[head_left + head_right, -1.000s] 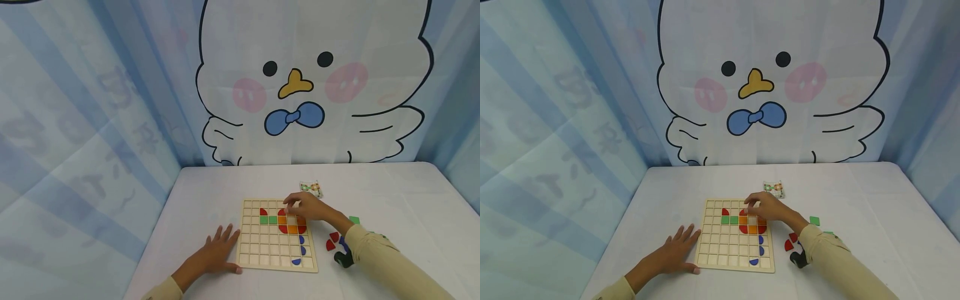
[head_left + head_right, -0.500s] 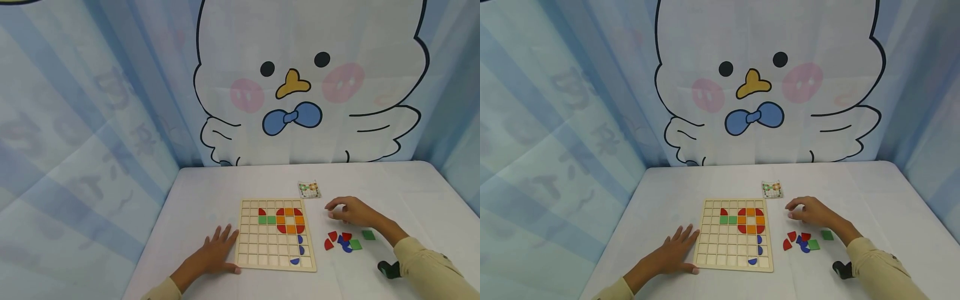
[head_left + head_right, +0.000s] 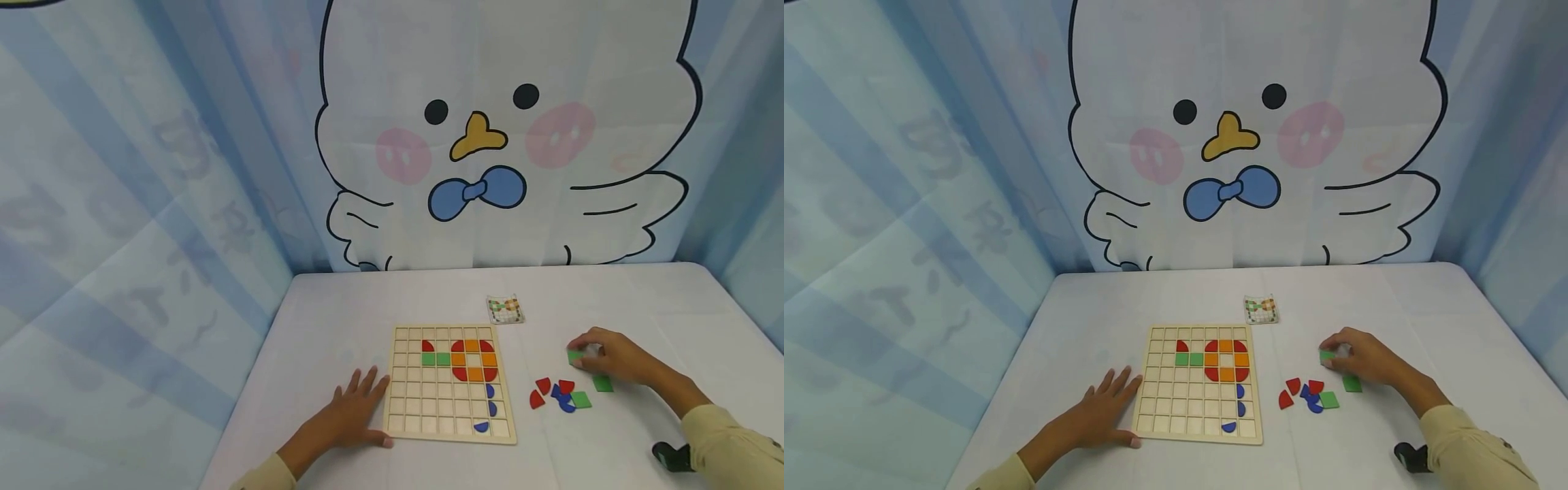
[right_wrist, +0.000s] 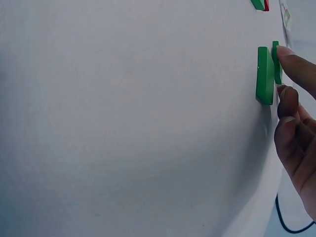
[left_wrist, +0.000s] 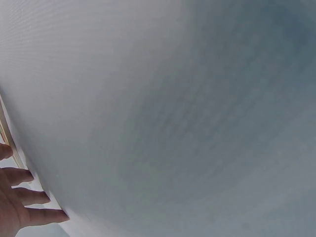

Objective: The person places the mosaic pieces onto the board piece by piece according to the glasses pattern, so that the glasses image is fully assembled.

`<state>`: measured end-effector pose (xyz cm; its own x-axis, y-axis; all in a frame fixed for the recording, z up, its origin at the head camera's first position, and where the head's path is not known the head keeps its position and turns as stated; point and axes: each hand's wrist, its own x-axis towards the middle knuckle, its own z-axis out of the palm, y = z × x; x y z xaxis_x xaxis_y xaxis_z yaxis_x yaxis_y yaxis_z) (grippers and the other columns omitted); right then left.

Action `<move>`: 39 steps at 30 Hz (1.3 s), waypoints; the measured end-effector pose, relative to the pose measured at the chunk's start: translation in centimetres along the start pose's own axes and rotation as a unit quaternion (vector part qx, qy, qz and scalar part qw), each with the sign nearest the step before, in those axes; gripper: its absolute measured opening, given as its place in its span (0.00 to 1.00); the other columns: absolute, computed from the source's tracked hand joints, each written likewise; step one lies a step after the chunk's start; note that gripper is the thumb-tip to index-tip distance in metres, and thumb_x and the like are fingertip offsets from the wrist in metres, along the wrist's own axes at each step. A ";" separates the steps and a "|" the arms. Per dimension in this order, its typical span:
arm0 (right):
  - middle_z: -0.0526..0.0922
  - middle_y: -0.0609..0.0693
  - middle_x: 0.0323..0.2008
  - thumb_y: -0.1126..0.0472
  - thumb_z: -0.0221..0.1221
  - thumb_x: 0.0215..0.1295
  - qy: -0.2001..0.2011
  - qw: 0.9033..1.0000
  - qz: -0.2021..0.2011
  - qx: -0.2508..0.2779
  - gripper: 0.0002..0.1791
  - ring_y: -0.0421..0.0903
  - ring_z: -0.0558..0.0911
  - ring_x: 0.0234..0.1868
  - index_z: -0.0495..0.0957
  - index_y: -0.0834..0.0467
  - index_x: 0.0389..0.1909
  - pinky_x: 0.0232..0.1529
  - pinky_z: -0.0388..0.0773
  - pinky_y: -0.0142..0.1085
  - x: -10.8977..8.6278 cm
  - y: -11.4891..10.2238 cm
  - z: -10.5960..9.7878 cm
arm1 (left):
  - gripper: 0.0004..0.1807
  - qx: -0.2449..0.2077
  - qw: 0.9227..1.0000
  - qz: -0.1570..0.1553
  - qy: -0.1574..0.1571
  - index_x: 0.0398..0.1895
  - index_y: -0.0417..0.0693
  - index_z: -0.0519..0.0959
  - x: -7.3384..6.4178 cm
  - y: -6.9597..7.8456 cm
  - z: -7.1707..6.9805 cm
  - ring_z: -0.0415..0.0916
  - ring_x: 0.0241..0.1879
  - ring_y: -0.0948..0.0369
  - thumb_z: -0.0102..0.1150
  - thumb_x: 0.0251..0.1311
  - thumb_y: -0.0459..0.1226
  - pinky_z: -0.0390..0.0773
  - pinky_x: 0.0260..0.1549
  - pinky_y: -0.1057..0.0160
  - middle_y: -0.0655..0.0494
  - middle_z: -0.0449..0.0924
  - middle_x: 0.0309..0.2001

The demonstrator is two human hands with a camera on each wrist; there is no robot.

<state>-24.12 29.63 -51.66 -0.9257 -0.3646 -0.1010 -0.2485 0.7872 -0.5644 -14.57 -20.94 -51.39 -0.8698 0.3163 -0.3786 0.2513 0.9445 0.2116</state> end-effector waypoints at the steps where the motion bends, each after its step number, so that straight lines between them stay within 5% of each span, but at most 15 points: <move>1: 0.83 0.56 0.47 0.54 0.70 0.60 0.000 1.000 -0.001 -0.002 0.20 0.51 0.79 0.47 0.84 0.58 0.51 0.39 0.77 0.32 -0.1 0.1 0.0 | 0.62 0.001 1.000 0.000 0.000 0.81 0.57 0.52 0.0 0.0 0.0 0.43 0.78 0.36 0.62 0.45 0.73 0.58 0.65 0.27 0.45 0.45 0.81; 16: 0.83 0.49 0.42 0.56 0.70 0.60 0.001 1.000 -0.001 0.003 0.16 0.46 0.77 0.44 0.82 0.56 0.47 0.37 0.75 0.28 -0.3 0.1 0.0 | 0.62 -0.002 1.000 0.005 0.005 0.81 0.57 0.52 -0.2 0.1 -0.1 0.42 0.78 0.36 0.63 0.45 0.73 0.58 0.65 0.27 0.45 0.45 0.81; 23: 0.83 0.51 0.41 0.62 0.68 0.61 -0.010 1.000 0.002 0.017 0.14 0.52 0.78 0.47 0.82 0.59 0.48 0.41 0.78 0.33 -0.3 0.1 -0.3 | 0.62 0.000 1.000 0.006 0.003 0.81 0.57 0.52 -0.2 0.0 0.0 0.42 0.78 0.36 0.62 0.45 0.73 0.58 0.65 0.27 0.45 0.45 0.81; 31: 0.78 0.48 0.36 0.64 0.65 0.64 -0.043 0.997 0.007 0.064 0.16 0.39 0.74 0.36 0.81 0.62 0.53 0.35 0.78 0.28 -0.5 -0.1 -0.8 | 0.62 -0.003 1.000 0.004 0.002 0.81 0.57 0.52 0.0 -0.2 0.1 0.42 0.78 0.36 0.63 0.45 0.73 0.58 0.65 0.27 0.46 0.45 0.81; 39: 0.78 0.52 0.36 0.63 0.61 0.68 -0.058 0.993 0.007 0.104 0.19 0.42 0.73 0.27 0.79 0.63 0.58 0.26 0.77 0.31 -0.2 -1.3 -0.6 | 0.62 -0.007 1.000 0.001 0.000 0.81 0.57 0.52 -0.2 0.1 -0.1 0.42 0.79 0.36 0.63 0.45 0.73 0.57 0.66 0.27 0.46 0.45 0.81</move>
<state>-23.80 28.95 -50.38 -0.8868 -0.4179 -0.1973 -0.1594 0.6773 -0.7182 -14.44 -20.95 -51.23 -0.8691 0.3190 -0.3779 0.2481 0.9423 0.2247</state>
